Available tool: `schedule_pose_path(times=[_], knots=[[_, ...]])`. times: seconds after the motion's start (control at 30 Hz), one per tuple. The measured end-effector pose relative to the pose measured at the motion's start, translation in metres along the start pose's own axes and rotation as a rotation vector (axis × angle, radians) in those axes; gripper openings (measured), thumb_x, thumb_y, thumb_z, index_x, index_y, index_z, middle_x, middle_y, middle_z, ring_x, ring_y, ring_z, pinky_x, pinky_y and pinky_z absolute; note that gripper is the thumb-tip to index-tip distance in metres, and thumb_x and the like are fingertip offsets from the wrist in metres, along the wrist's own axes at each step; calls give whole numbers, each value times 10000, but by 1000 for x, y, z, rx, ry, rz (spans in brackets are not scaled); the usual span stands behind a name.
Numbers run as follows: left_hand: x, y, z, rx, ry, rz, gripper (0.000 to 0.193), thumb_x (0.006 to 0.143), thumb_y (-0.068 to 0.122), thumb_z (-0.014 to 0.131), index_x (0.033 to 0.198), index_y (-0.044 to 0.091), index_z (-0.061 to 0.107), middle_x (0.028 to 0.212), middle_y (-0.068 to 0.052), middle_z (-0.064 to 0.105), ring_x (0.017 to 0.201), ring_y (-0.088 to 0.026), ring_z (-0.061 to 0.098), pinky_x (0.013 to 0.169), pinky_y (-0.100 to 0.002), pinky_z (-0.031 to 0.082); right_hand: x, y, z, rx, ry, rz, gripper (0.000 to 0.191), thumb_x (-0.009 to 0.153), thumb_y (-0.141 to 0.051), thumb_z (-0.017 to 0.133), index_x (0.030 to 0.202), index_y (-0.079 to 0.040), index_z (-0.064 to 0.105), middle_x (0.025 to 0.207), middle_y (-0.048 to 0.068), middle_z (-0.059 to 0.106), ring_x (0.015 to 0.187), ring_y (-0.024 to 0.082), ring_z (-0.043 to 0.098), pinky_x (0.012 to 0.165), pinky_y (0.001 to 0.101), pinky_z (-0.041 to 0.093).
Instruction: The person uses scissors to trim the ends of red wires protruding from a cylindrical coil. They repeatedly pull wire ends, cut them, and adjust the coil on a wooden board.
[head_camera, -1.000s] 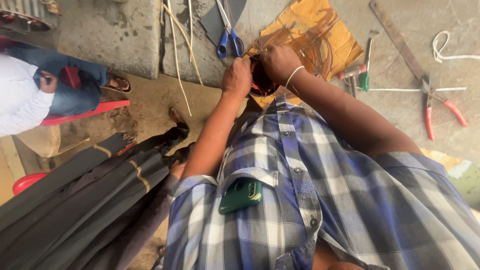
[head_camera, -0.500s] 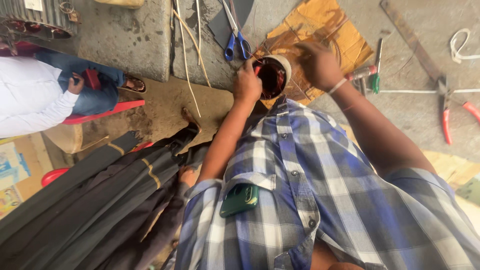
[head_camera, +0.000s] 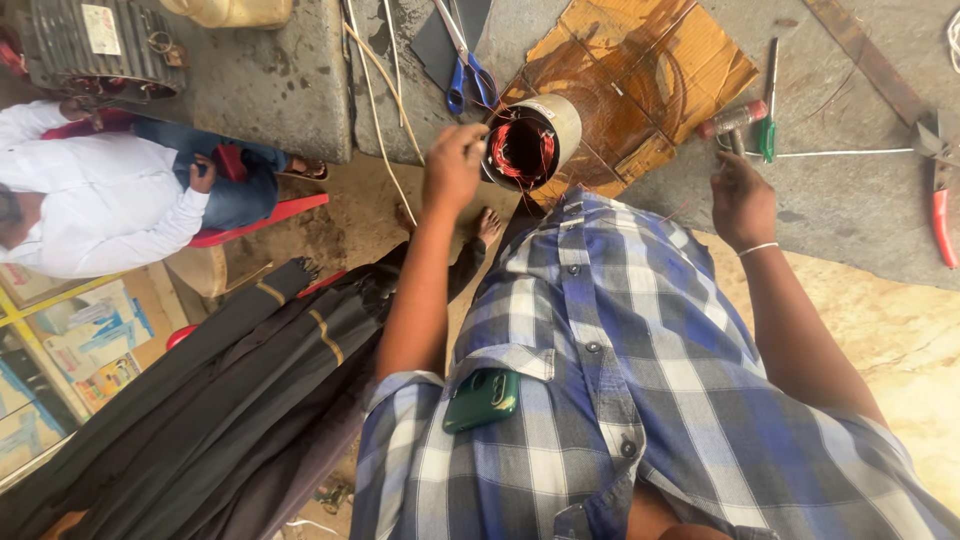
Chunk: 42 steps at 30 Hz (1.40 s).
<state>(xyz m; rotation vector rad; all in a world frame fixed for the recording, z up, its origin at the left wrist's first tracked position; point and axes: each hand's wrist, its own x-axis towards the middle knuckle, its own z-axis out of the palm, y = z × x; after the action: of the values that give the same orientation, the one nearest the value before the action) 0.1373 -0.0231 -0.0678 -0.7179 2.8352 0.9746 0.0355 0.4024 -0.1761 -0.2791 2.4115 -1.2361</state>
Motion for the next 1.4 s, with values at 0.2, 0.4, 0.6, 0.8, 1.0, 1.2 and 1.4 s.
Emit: schedule_pose_path(times=[0.2, 0.4, 0.6, 0.8, 1.0, 1.2, 1.4], knots=[[1, 10, 29, 199, 126, -22, 295, 873, 39, 691, 1168, 60, 678, 1064, -208, 673, 948, -435, 651, 822, -491, 526, 13, 0, -11, 6, -10, -1, 318, 1041, -108, 688, 1357, -75, 678, 1035, 195, 720, 889, 317, 725, 810, 402, 567], [7, 10, 22, 276, 60, -62, 189, 941, 96, 719, 1113, 172, 707, 1062, -108, 724, 991, -364, 705, 878, -454, 557, 25, -7, -24, -21, -73, -12, 326, 1037, -109, 686, 1362, -88, 692, 1085, 210, 724, 918, 324, 730, 818, 415, 570], [18, 53, 40, 817, 52, 105, 532, 686, 149, 661, 1192, 55, 530, 1094, -209, 663, 868, -400, 701, 689, -439, 589, 22, -11, -29, -18, -88, 31, 346, 1016, -144, 707, 1357, -86, 681, 1068, 200, 733, 914, 318, 734, 821, 420, 568], [39, 64, 58, 1245, 12, 133, 282, 976, 135, 564, 1215, 30, 457, 911, -258, 667, 683, -317, 731, 481, -383, 593, 14, -26, -34, -22, -104, 61, 335, 1005, -157, 718, 1330, -82, 692, 1035, 181, 740, 920, 289, 738, 833, 405, 573], [33, 72, 41, 1197, 35, 130, 432, 895, 122, 625, 1277, 41, 442, 913, -259, 686, 622, -300, 728, 450, -407, 585, 16, -46, -34, -57, -102, 14, 341, 994, -166, 730, 1320, -77, 685, 1026, 174, 739, 922, 285, 733, 830, 401, 565], [11, 47, -16, 112, 174, 78, 157, 943, 175, 702, 1091, 157, 654, 1048, -109, 700, 961, -375, 681, 809, -478, 549, 52, -99, -16, -231, -126, -322, 205, 1018, -134, 702, 1210, -118, 773, 1073, 141, 758, 957, 304, 732, 842, 425, 551], [24, 24, -14, 93, 93, 386, 193, 919, 114, 603, 1015, 168, 760, 986, -80, 684, 964, -307, 684, 851, -435, 564, 98, -223, 58, -274, -304, -667, 204, 1050, -199, 641, 1183, -82, 740, 1106, 137, 723, 946, 324, 700, 857, 432, 574]])
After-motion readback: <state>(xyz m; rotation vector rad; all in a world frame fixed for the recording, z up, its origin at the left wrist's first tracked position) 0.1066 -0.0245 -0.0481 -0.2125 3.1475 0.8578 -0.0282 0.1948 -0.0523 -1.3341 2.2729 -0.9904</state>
